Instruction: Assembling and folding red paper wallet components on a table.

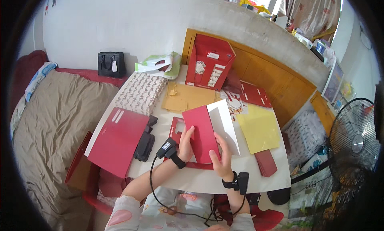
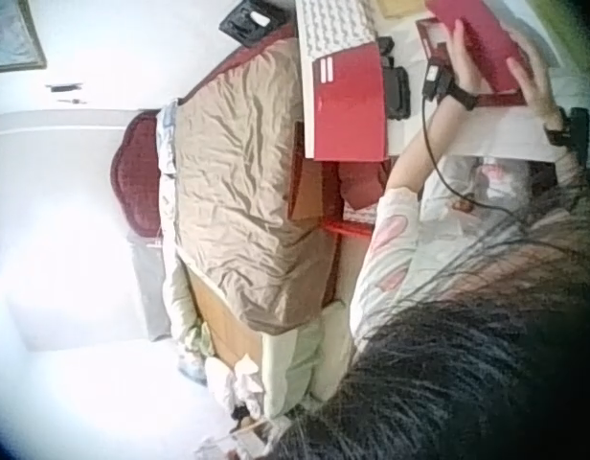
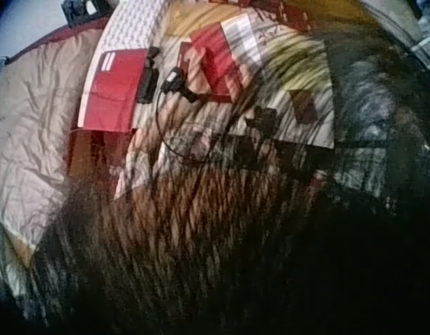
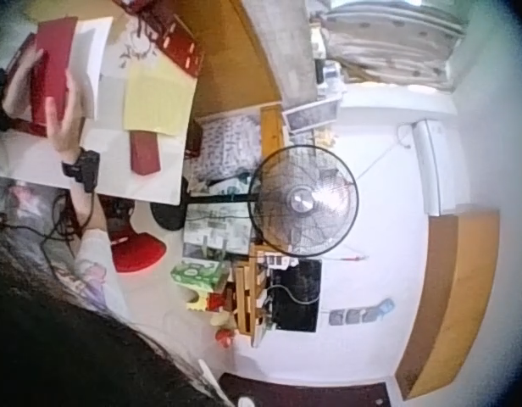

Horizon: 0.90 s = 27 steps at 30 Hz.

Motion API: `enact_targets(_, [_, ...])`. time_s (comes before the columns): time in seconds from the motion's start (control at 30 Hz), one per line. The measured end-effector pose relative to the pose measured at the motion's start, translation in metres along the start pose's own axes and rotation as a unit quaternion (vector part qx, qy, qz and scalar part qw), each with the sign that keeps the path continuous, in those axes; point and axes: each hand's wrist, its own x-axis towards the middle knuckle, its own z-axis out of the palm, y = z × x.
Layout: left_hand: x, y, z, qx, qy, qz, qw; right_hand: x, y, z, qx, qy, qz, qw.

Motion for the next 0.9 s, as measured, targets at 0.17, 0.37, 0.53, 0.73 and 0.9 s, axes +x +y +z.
enact_targets(0.17, [0.002,0.002,-0.002,0.026,-0.010,0.004,1.000,-0.004,0.007,0.000,0.098,0.025,-0.006,0.995])
enact_targets(0.37, [-0.001,0.010,-0.009,0.197,-0.033,0.111,0.974,0.001,0.012,0.003,-0.081,0.004,-0.054,0.995])
enact_targets(0.53, [-0.011,0.026,0.016,0.293,-0.074,0.154,0.941,0.003,0.015,0.000,-0.295,0.045,-0.140,0.944])
enact_targets(0.73, [-0.014,0.026,0.019,0.349,-0.076,0.145,0.923,0.007,0.015,0.006,-0.434,0.050,-0.116,0.892])
enact_targets(0.9, [-0.024,0.021,0.030,0.328,-0.051,0.097,0.938,0.003,0.014,0.012,-0.435,0.054,-0.115,0.891])
